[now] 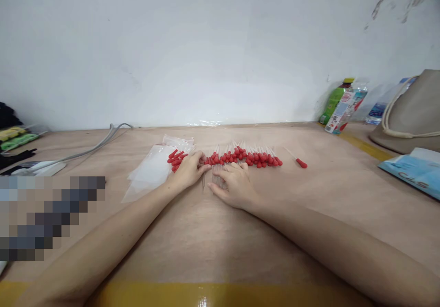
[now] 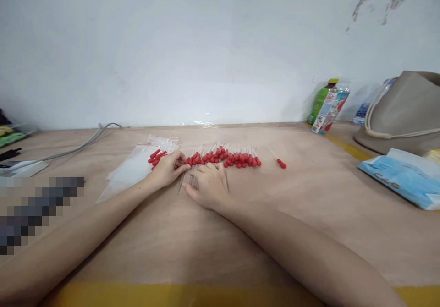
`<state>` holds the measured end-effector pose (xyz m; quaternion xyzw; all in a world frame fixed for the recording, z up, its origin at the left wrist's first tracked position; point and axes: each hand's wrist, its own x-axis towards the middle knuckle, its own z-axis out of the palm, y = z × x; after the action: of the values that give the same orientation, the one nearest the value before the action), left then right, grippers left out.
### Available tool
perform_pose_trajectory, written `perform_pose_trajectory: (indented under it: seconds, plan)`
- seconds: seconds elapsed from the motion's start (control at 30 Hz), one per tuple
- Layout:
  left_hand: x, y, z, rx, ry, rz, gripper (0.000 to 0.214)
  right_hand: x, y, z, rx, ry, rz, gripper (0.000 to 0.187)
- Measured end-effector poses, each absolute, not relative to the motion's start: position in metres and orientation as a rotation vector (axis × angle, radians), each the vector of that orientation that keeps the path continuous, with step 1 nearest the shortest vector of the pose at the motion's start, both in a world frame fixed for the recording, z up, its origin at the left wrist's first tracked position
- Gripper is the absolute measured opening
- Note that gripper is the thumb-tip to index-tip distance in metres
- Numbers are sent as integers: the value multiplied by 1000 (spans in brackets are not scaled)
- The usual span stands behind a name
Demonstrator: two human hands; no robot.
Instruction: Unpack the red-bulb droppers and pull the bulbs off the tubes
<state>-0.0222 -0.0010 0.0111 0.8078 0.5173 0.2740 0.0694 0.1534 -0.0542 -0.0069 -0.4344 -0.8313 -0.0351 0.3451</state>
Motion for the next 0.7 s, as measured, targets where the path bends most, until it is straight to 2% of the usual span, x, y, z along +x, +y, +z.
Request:
perform_pose_trajectory:
  seconds: [0.17, 0.4, 0.7]
  plan:
    - [-13, 2, 10, 2447, 1643, 1021, 17, 152, -54, -11, -1104, -2122, -117, 21]
    - [-11, 14, 16, 2412, 1764, 659, 29, 171, -59, -16, -955, -2141, -229, 17]
    - [-15, 8, 27, 2523, 1860, 459, 21, 202, -60, -13, -1029, -2031, -237, 15]
